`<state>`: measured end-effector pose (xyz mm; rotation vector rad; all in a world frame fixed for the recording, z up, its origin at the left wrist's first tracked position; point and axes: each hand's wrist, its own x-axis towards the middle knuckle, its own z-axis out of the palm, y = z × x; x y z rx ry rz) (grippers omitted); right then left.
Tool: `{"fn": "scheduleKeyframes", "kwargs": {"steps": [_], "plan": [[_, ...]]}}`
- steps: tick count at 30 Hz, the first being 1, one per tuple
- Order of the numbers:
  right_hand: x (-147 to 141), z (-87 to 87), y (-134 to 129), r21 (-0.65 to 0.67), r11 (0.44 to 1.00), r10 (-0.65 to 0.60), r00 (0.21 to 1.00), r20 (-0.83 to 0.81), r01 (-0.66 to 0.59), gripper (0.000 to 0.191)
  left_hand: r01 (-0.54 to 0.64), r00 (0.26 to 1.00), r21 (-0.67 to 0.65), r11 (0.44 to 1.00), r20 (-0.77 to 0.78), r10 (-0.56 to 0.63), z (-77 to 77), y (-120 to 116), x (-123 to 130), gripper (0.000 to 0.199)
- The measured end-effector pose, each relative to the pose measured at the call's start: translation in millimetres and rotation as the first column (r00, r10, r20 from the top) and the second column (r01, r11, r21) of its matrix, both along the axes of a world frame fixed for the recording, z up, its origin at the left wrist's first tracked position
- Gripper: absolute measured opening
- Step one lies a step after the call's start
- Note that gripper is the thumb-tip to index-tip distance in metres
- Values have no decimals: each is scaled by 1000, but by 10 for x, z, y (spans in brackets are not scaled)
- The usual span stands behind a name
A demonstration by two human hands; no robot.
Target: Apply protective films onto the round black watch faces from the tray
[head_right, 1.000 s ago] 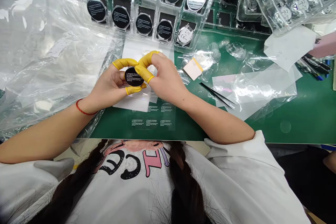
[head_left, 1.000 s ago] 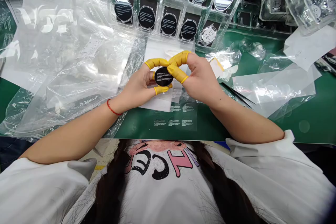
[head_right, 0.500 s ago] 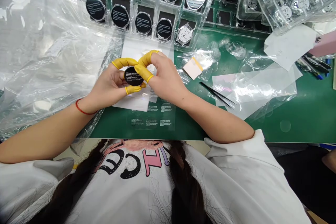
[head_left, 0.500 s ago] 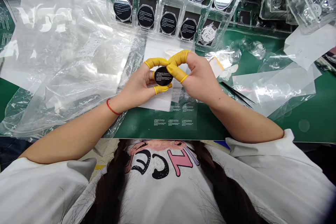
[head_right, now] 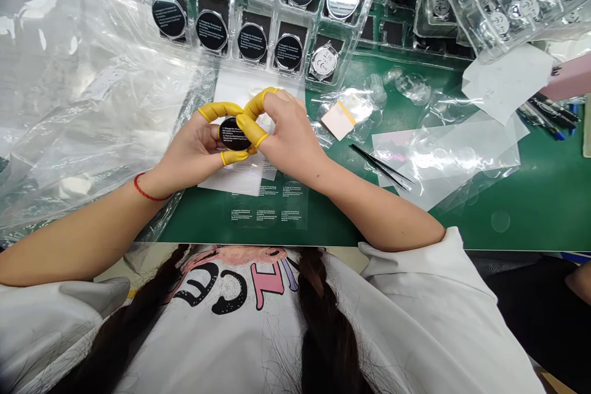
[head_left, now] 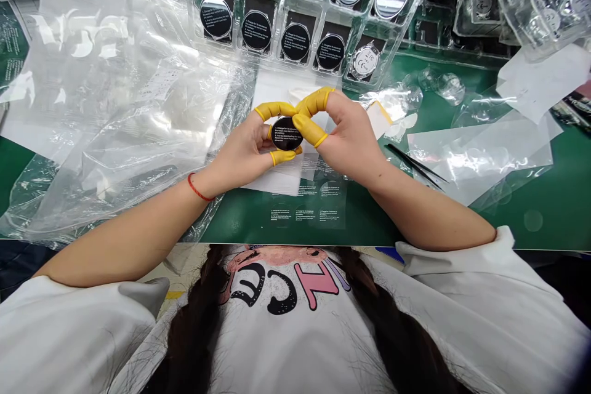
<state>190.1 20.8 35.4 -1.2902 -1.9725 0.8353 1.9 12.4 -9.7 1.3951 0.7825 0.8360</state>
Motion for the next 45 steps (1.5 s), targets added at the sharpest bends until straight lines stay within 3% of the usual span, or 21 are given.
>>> {"fn": "scheduleKeyframes", "kwargs": {"steps": [4, 6, 8, 11, 13, 15, 17, 20, 22, 25, 27, 29, 33, 38, 41, 45], "plan": [[150, 82, 69, 168, 986, -27, 989, 145, 2, 33, -23, 1000, -66, 998, -15, 22, 64, 14, 16, 59], [325, 176, 98, 197, 980, -100, 948, 301, 40, 27, -29, 999, -94, 995, -18, 28, 76, 32, 24, 56], [535, 243, 104, 182, 973, -216, 828, 517, 140, 23, -33, 999, -114, 993, -20, 31, 72, 52, 30, 56], [817, 207, 76, 99, 927, -297, 545, 784, 362, 37, -28, 1000, -126, 992, -11, 27, 58, 77, 38, 58], [936, 107, 47, 35, 886, -278, 469, 838, 463, 47, -28, 1000, -127, 991, -8, 27, 56, 88, 44, 59], [989, 10, 17, -5, 873, -278, 507, 816, 488, 44, -41, 999, -129, 991, -14, 40, 58, 95, 50, 59], [975, -34, -20, -7, 879, -301, 568, 766, 476, 29, -57, 998, -136, 989, -20, 54, 61, 98, 56, 60], [821, 12, -122, 83, 895, -389, 672, 630, 439, 8, -63, 998, -150, 987, -24, 60, 65, 97, 63, 61], [637, 55, -220, 159, 926, -375, 790, 485, 342, 13, -59, 998, -152, 987, -21, 57, 66, 94, 63, 61], [313, 21, -332, 213, 973, -169, 907, 385, 91, 23, -52, 999, -143, 988, -22, 50, 62, 92, 59, 61], [126, -76, -336, 243, 969, -72, 909, 410, -33, 25, -49, 999, -125, 991, -28, 46, 47, 95, 53, 62], [-2, -190, -280, 279, 956, -53, 886, 462, -87, 25, -51, 999, -99, 994, -24, 49, 20, 100, 49, 62], [-88, -313, -86, 295, 955, -127, 860, 494, -29, 23, -63, 998, -60, 996, 2, 64, -36, 115, 52, 56], [1, -221, 80, 253, 966, -160, 895, 417, 55, 17, -60, 997, -110, 992, 39, 64, -14, 118, 68, 62], [60, -135, 60, 274, 962, -118, 918, 379, 11, 23, -49, 998, -142, 989, 23, 53, 26, 109, 78, 61], [34, -120, -50, 296, 952, -68, 893, 445, -75, 36, -58, 998, -132, 990, -28, 54, 57, 102, 76, 58]]}}
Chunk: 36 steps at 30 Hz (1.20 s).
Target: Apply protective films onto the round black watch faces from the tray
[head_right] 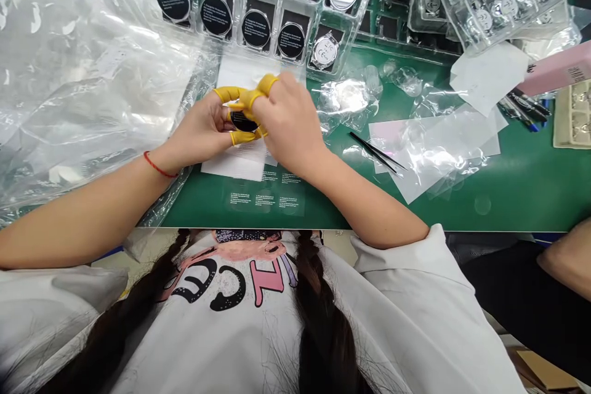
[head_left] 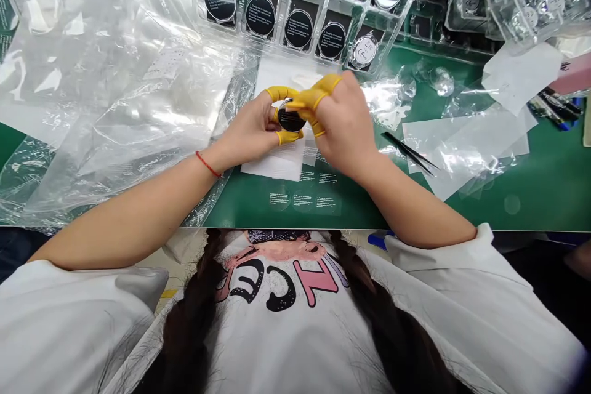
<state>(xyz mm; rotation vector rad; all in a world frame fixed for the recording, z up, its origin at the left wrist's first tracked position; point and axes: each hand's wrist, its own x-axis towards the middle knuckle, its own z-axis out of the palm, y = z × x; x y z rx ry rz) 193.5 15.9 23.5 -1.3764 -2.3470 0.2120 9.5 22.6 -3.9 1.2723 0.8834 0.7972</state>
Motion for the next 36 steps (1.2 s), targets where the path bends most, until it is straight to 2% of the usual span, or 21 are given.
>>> {"fn": "scheduleKeyframes", "kwargs": {"steps": [3, 5, 9, 14, 17, 18, 20, 22, 23, 25, 26, 27, 28, 30, 32, 34, 36], "plan": [[-38, -53, -88, -35, 999, 8, 999, -37, -10, 44, -2, 998, 35, 999, -67, 4, -3, 8, -18, 58], [-36, -79, -154, -69, 998, 9, 998, -64, -14, 43, 0, 996, 48, 999, -88, 4, -21, 17, -32, 60], [-4, -111, -302, -108, 994, 2, 999, -44, -7, 34, 2, 1000, 11, 1000, -18, -2, -68, 25, -38, 62], [-48, -132, -445, -59, 998, -24, 1000, 13, 25, 34, -23, 1000, -17, 1000, -7, 22, -51, 7, -24, 63], [49, -85, -436, -34, 999, -18, 999, -50, 16, 31, -23, 1000, -18, 1000, -9, 23, -19, -4, -15, 63], [142, -73, -403, -21, 998, -57, 993, -107, 55, 30, -21, 1000, -24, 999, -2, 21, -16, -6, -12, 62], [421, -85, -286, -4, 978, -203, 947, -250, 209, 31, -19, 1000, -32, 999, 19, 19, -24, -5, -7, 62], [758, -159, -122, -27, 925, -367, 873, -320, 379, 38, -19, 999, -24, 1000, 32, 20, -46, -3, -6, 62], [908, -209, -39, -71, 897, -439, 861, -256, 436, 38, -16, 999, -18, 1000, 34, 17, -56, -3, -9, 63], [1084, -294, 94, -71, 828, -561, 818, -129, 557, 34, -3, 1000, -10, 1000, 27, 3, -66, -10, -19, 64], [1087, -313, 130, -50, 827, -562, 819, -115, 561, 33, 6, 1000, -8, 1000, 20, -6, -64, -18, -26, 64], [1028, -312, 142, -25, 853, -520, 842, -146, 522, 32, 6, 1000, -2, 1000, 6, -6, -57, -28, -33, 65], [914, -292, 132, -5, 900, -426, 880, -208, 435, 33, 14, 1000, 5, 1000, -25, -13, -48, -39, -41, 65], [572, -207, 68, -35, 986, -167, 934, -314, 165, 36, 29, 996, 20, 999, -89, -27, -26, -61, -53, 62], [202, -78, 28, -162, 986, -8, 942, -336, -49, 39, 16, 999, 22, 1000, -47, -15, -7, -74, -59, 67], [-70, 101, 122, -245, 962, 39, 953, -301, -117, 40, 7, 1000, -23, 1000, 28, -7, 8, -75, -61, 75], [-190, 322, 418, -210, 977, -12, 962, -272, -47, 35, -11, 1000, -99, 995, 14, 13, 21, -69, -61, 78]]}}
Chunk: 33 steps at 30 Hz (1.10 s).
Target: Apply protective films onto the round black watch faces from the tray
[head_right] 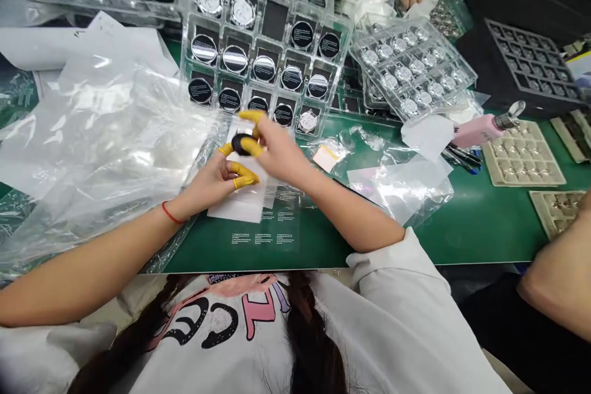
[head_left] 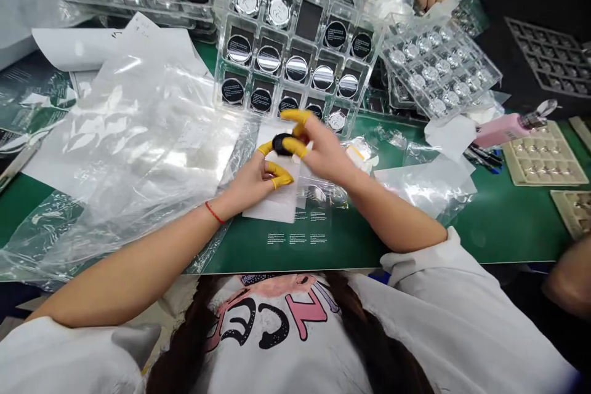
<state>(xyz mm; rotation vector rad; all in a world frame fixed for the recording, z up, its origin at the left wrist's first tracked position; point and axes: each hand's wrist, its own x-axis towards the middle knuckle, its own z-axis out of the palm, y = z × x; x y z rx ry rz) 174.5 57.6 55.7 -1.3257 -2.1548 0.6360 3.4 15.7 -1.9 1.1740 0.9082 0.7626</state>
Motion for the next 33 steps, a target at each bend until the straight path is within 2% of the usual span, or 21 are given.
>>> {"fn": "scheduleKeyframes", "kwargs": {"steps": [2, 3, 5, 7, 9, 11, 13, 16, 18, 21, 23, 26, 29, 31, 33], "plan": [[11, 215, 477, 119, 981, -147, 988, -45, 151, 21, -13, 1000, -27, 1000, -27, 13, 8, 6, 1, 78], [44, 298, 753, 168, 962, -205, 975, -82, 216, 23, 0, 999, -26, 1000, -38, -1, 11, 7, 1, 75], [119, 389, 1291, 267, 898, -333, 936, -110, 351, 18, 34, 998, -17, 999, -51, -34, 15, 6, 1, 70], [158, 397, 1695, 226, 885, -412, 911, -22, 406, 20, 59, 996, -17, 998, -64, -60, 22, 2, -1, 67], [135, 385, 1893, 176, 888, -440, 896, 53, 425, 17, 75, 993, -21, 997, -87, -76, 34, -1, -5, 67], [56, 415, 1914, 202, 876, -469, 871, 145, 438, 15, 85, 990, -24, 996, -107, -87, 48, -1, -9, 67], [-61, 493, 1864, 285, 871, -470, 848, 244, 400, 20, 93, 990, -25, 995, -100, -95, 58, 3, -11, 65], [-257, 612, 1863, 288, 940, -297, 853, 430, 182, 25, 102, 992, -32, 994, -69, -104, 61, 13, -11, 58], [-377, 647, 1933, 246, 967, -194, 804, 562, 62, 30, 105, 990, -42, 994, -87, -109, 55, 18, -14, 55], [-516, 645, 2037, 296, 955, -214, 720, 661, 12, 35, 105, 986, -39, 994, -129, -110, 36, 16, -22, 52], [-576, 630, 2066, 342, 940, -242, 715, 656, 4, 31, 98, 988, -29, 995, -119, -101, 20, 13, -23, 50], [-604, 599, 2080, 404, 915, -280, 750, 600, 18, 18, 101, 991, -41, 994, -81, -104, 8, 14, -13, 47], [-536, 579, 2050, 454, 891, -250, 849, 465, 13, 24, 49, 998, -66, 997, -37, -52, 24, 21, 5, 44], [-433, 575, 1910, 474, 880, -199, 920, 338, 16, 27, 17, 1000, -68, 998, -9, -17, 53, 25, 6, 43], [-298, 551, 1594, 484, 874, -152, 966, 208, 33, 25, -9, 1000, -48, 999, -3, 9, 92, 27, -10, 45]]}}
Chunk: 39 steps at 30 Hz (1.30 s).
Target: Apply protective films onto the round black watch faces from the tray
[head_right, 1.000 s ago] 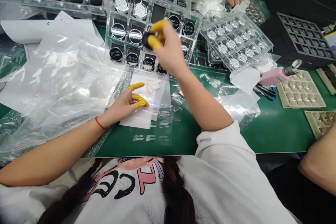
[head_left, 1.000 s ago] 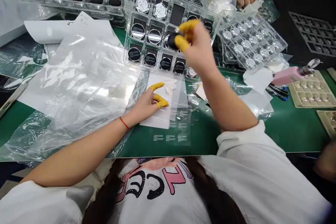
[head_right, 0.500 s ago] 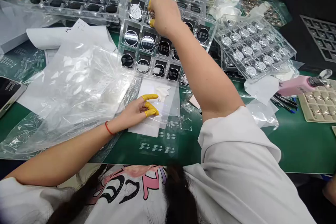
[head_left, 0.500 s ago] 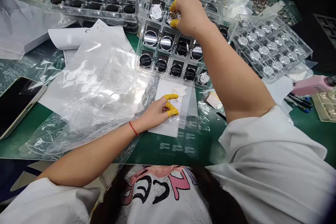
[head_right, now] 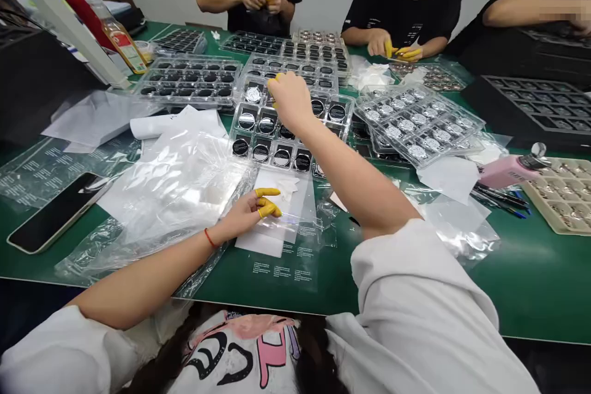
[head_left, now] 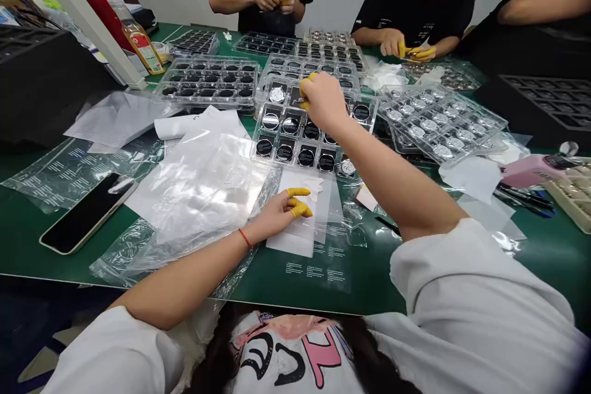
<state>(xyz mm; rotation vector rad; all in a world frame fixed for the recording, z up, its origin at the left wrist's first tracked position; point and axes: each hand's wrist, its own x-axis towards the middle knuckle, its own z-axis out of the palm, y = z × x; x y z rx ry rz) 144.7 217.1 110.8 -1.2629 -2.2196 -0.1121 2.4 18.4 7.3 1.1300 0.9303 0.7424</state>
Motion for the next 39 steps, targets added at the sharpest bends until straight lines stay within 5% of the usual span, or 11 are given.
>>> {"fn": "scheduleKeyframes", "kwargs": {"steps": [3, 6, 10, 15, 19, 21, 28, 35, 37, 39], "plan": [[215, -142, -760, -88, 977, 173, 964, -204, -194, 22, -29, 995, 33, 999, 98, 26, 47, -4, -44, 66], [399, -399, -1518, -219, 870, 377, 883, -281, -442, 12, 25, 973, 52, 998, 227, -36, 44, -21, -69, 78], [548, -664, -1974, -381, 795, 329, 863, -384, -473, 17, 141, 983, 135, 981, 99, -155, -21, -81, -40, 73], [523, -727, -2006, -607, 686, 27, 847, -530, -402, 16, 215, 976, 289, 933, -43, -211, -62, -161, 4, 90], [445, -763, -2107, -443, 840, 156, 921, -357, -314, 8, 212, 977, 373, 903, -83, -195, -84, -156, 3, 80], [443, -782, -2157, -361, 871, 233, 928, -290, -332, 10, 199, 980, 369, 908, -82, -181, -101, -142, 1, 74], [504, -812, -2112, -500, 842, -18, 915, -403, -203, 11, 73, 994, 348, 935, -102, -39, -108, -167, 10, 67], [387, -800, -2215, -386, 889, 131, 944, -301, -247, 8, -18, 979, 267, 964, -191, 71, -26, -159, 44, 61], [553, -710, -2117, -491, 863, -1, 973, -231, -116, 12, -26, 982, 225, 974, -174, 67, -19, -144, 41, 62], [800, -616, -1962, -602, 786, -211, 976, -47, 141, 20, -17, 987, 171, 985, -155, 44, -18, -137, 30, 63]]}}
